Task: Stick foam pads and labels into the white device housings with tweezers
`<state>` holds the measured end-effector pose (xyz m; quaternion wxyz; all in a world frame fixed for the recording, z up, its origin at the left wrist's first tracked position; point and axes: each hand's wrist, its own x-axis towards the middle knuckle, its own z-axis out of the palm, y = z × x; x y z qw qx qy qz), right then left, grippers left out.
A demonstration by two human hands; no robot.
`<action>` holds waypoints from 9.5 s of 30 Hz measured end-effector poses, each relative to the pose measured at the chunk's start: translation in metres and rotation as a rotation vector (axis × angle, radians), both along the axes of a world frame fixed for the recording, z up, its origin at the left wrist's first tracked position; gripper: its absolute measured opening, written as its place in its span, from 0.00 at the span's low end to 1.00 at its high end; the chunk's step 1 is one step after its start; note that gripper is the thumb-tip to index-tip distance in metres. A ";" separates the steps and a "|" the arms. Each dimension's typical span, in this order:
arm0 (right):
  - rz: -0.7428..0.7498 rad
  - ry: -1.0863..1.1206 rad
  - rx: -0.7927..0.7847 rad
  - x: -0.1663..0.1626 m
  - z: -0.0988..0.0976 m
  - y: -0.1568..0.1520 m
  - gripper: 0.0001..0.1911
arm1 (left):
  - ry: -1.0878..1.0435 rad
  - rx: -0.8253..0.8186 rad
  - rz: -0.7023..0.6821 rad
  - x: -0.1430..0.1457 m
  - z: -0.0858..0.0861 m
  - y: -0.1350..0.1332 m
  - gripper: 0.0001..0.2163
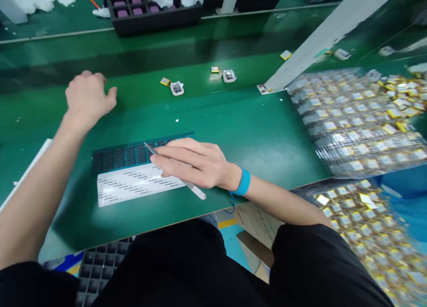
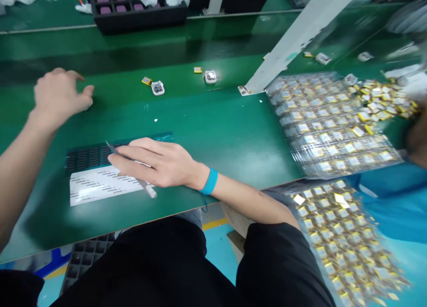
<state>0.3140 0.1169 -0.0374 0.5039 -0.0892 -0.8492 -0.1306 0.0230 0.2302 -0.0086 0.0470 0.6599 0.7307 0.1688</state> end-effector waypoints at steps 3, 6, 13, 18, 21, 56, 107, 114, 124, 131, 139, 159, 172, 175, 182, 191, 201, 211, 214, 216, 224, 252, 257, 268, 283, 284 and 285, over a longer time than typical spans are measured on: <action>0.001 -0.029 0.013 -0.002 -0.002 -0.002 0.12 | -0.080 0.016 -0.239 0.046 -0.021 0.027 0.26; -0.020 -0.056 -0.030 -0.003 -0.004 -0.001 0.11 | -0.141 0.001 -0.379 0.089 -0.048 0.056 0.25; -0.079 -0.043 -0.098 -0.005 -0.004 0.004 0.12 | -0.326 0.030 -0.463 0.107 -0.064 0.083 0.06; -0.091 -0.066 -0.183 -0.004 -0.003 0.004 0.13 | -0.509 0.100 -0.404 0.097 -0.055 0.067 0.06; -0.232 -0.041 -0.142 -0.001 0.000 0.005 0.16 | -0.716 0.226 -0.385 0.094 -0.046 0.027 0.07; -0.083 -0.125 -0.409 -0.004 -0.013 -0.019 0.12 | -0.970 0.090 -0.196 0.087 -0.010 -0.197 0.10; -0.153 -0.278 -0.188 -0.005 -0.004 -0.027 0.12 | -0.880 0.231 -0.278 0.092 -0.014 -0.203 0.08; 0.025 -0.091 -0.558 -0.004 -0.008 -0.022 0.09 | -0.949 0.143 -0.198 0.090 -0.002 -0.199 0.06; -0.042 -0.191 -0.471 0.004 0.002 -0.020 0.07 | -1.273 -0.206 -0.197 0.086 0.003 -0.191 0.03; -0.251 -0.227 -0.305 0.007 0.003 -0.007 0.11 | -1.314 -0.260 -0.124 0.088 0.011 -0.190 0.03; -0.122 -0.462 -0.269 0.014 0.011 -0.011 0.13 | -1.294 -0.201 -0.106 0.090 0.006 -0.193 0.03; -0.024 -0.362 -0.573 0.003 0.005 -0.026 0.14 | -0.882 0.054 -0.190 0.093 -0.021 -0.208 0.05; 0.070 -0.115 -1.211 -0.005 0.003 -0.015 0.23 | -1.071 -0.047 -0.223 0.095 -0.017 -0.204 0.09; 0.093 -0.088 -1.178 -0.002 0.006 -0.009 0.26 | -0.989 -0.035 -0.280 0.089 -0.014 -0.203 0.08; 0.101 -0.137 -1.260 0.025 0.033 0.012 0.36 | -0.627 -0.016 -0.460 0.086 -0.024 -0.195 0.10; 0.053 -0.117 -1.311 0.026 0.013 0.031 0.37 | -0.632 -0.027 -0.453 0.090 -0.036 -0.191 0.09; 0.111 -0.149 -1.486 0.034 0.010 0.044 0.22 | -0.578 -0.036 -0.480 0.087 -0.040 -0.191 0.10; 0.264 -0.202 -1.635 0.037 -0.004 0.057 0.25 | -0.548 -0.039 -0.519 0.088 -0.039 -0.191 0.10; 0.329 -0.277 -1.644 0.043 -0.009 0.062 0.22 | -0.542 -0.060 -0.517 0.087 -0.040 -0.190 0.10; 0.374 -0.280 -1.643 0.047 -0.011 0.066 0.23 | -0.541 -0.061 -0.521 0.087 -0.041 -0.190 0.09; 0.641 0.286 -1.461 0.030 -0.002 0.048 0.14 | -0.687 0.057 -0.376 0.089 -0.021 -0.197 0.08; 0.365 0.169 -1.624 -0.013 0.031 -0.007 0.24 | -1.266 -0.280 -0.315 0.097 -0.008 -0.198 0.18; 0.367 0.154 -1.625 -0.012 0.032 -0.010 0.25 | -1.285 -0.240 -0.308 0.097 -0.009 -0.198 0.18; 0.411 0.200 -1.630 -0.007 0.009 -0.006 0.20 | -1.304 -0.217 -0.298 0.097 -0.010 -0.199 0.17; 0.254 0.229 -1.596 -0.007 0.015 -0.001 0.22 | -1.234 -0.253 -0.238 0.094 -0.010 -0.197 0.12; 0.237 0.231 -1.581 -0.006 0.015 -0.002 0.21 | -1.208 -0.246 -0.237 0.092 -0.011 -0.196 0.12; 0.219 0.239 -1.559 -0.006 0.015 -0.004 0.20 | -1.177 -0.239 -0.240 0.090 -0.012 -0.195 0.11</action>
